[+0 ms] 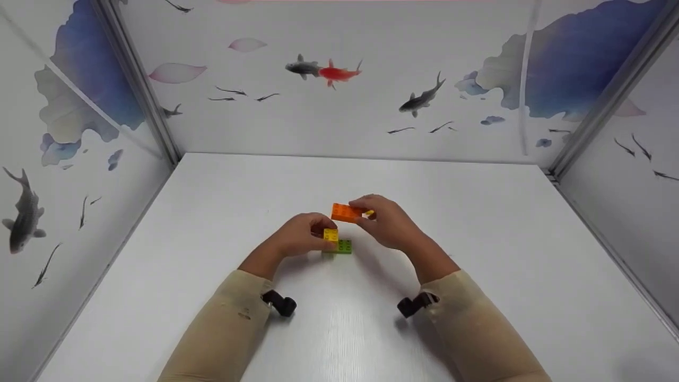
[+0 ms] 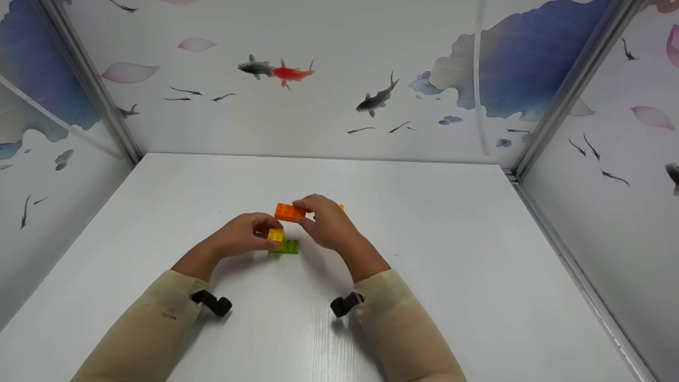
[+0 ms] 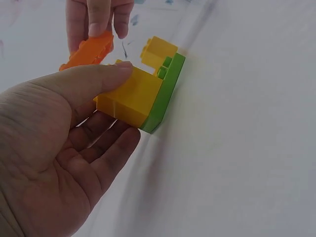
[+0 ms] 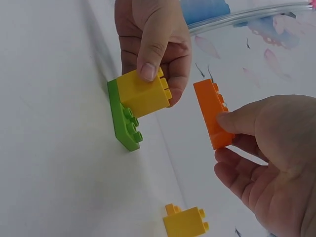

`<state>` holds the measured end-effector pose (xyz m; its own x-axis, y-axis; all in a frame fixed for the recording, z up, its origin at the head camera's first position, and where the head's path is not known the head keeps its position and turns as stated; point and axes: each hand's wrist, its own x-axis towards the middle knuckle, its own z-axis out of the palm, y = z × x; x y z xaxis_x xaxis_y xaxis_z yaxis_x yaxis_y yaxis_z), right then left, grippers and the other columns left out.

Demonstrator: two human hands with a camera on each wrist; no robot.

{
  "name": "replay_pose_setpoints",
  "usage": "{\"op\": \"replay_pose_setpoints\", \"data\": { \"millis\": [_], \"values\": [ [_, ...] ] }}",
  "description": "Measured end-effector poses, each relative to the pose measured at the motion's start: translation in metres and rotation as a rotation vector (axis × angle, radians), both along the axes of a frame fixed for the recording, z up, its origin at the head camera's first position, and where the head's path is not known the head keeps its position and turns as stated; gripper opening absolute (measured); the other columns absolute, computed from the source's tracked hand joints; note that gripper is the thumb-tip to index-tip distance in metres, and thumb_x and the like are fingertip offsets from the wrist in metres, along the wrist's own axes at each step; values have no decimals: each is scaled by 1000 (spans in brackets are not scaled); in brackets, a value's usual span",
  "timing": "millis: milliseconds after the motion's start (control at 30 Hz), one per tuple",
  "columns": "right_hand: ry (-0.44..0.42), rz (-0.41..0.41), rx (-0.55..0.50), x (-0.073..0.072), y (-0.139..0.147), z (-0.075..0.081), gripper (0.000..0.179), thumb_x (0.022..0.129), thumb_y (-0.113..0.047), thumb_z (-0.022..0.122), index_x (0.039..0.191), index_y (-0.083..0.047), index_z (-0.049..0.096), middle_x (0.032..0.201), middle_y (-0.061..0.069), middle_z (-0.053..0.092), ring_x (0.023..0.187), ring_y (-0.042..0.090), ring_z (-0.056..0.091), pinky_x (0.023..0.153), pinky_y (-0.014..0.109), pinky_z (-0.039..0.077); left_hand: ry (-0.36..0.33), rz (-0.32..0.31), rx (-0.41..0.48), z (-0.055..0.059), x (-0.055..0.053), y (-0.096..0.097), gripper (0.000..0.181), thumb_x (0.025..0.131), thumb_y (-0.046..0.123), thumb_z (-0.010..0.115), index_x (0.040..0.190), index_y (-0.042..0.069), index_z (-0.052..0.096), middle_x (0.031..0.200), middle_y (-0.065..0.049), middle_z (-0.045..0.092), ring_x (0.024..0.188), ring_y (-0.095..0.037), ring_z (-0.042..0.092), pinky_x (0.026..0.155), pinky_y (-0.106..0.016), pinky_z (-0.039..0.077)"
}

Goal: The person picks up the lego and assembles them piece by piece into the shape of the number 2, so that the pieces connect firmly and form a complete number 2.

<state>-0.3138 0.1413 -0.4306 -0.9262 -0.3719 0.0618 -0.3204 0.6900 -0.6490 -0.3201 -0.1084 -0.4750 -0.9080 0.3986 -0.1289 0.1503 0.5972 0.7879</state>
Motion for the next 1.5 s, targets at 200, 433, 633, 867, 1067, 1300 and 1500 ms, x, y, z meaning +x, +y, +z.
{"op": "replay_pose_setpoints", "data": {
  "millis": [200, 433, 633, 867, 1067, 1300, 1500],
  "values": [
    [15, 55, -28, 5, 3, 2, 39, 104, -16, 72, 142, -19, 69, 139, -1, 68, 125, 23, 66, 112, 41, 56, 4, 0, 9, 1, 0, -1, 43, 87, 37, 91, 124, 25, 73, 116, 4, 71, 111, -22, 63, 107, -41, 55],
    [23, 117, -22, 7, 2, -2, 38, 103, -16, 72, 141, -19, 70, 136, -2, 70, 123, 23, 67, 109, 42, 57, 14, -6, 20, -1, 0, -1, 40, 88, 35, 90, 122, 24, 72, 114, 2, 71, 107, -23, 63, 105, -42, 55],
    [34, 160, -20, 9, 1, -4, 37, 102, -14, 74, 138, -15, 72, 134, 0, 72, 119, 23, 69, 108, 42, 58, 14, -13, 26, -1, 0, -1, 38, 88, 32, 89, 121, 22, 73, 116, 3, 74, 109, -21, 66, 109, -44, 55],
    [25, 165, 0, 10, -2, -5, 34, 101, -17, 75, 135, -17, 74, 132, -2, 73, 118, 20, 69, 108, 41, 58, -4, 8, 72, 3, 1, -4, 38, 87, 31, 90, 121, 24, 73, 118, 2, 73, 112, -22, 64, 109, -44, 55],
    [3, 135, 15, 10, -4, -7, 34, 101, -18, 76, 135, -19, 75, 132, -1, 72, 118, 21, 68, 109, 43, 58, 15, 8, 93, 8, 2, -6, 39, 90, 33, 89, 124, 25, 73, 120, 2, 73, 112, -22, 65, 108, -42, 57],
    [0, 129, 21, 11, -5, -7, 33, 101, -19, 76, 134, -20, 75, 132, -2, 72, 118, 20, 67, 109, 42, 58, 40, 26, 99, 13, 4, -7, 37, 90, 34, 88, 124, 27, 74, 121, 3, 73, 113, -22, 66, 105, -40, 59],
    [10, 153, 11, 9, -5, -9, 31, 101, -20, 76, 133, -19, 76, 130, -2, 73, 118, 20, 68, 108, 41, 58, 39, 31, 94, 13, 4, -7, 33, 91, 32, 86, 122, 28, 75, 120, 3, 73, 113, -21, 66, 105, -39, 59]
  ]
}}
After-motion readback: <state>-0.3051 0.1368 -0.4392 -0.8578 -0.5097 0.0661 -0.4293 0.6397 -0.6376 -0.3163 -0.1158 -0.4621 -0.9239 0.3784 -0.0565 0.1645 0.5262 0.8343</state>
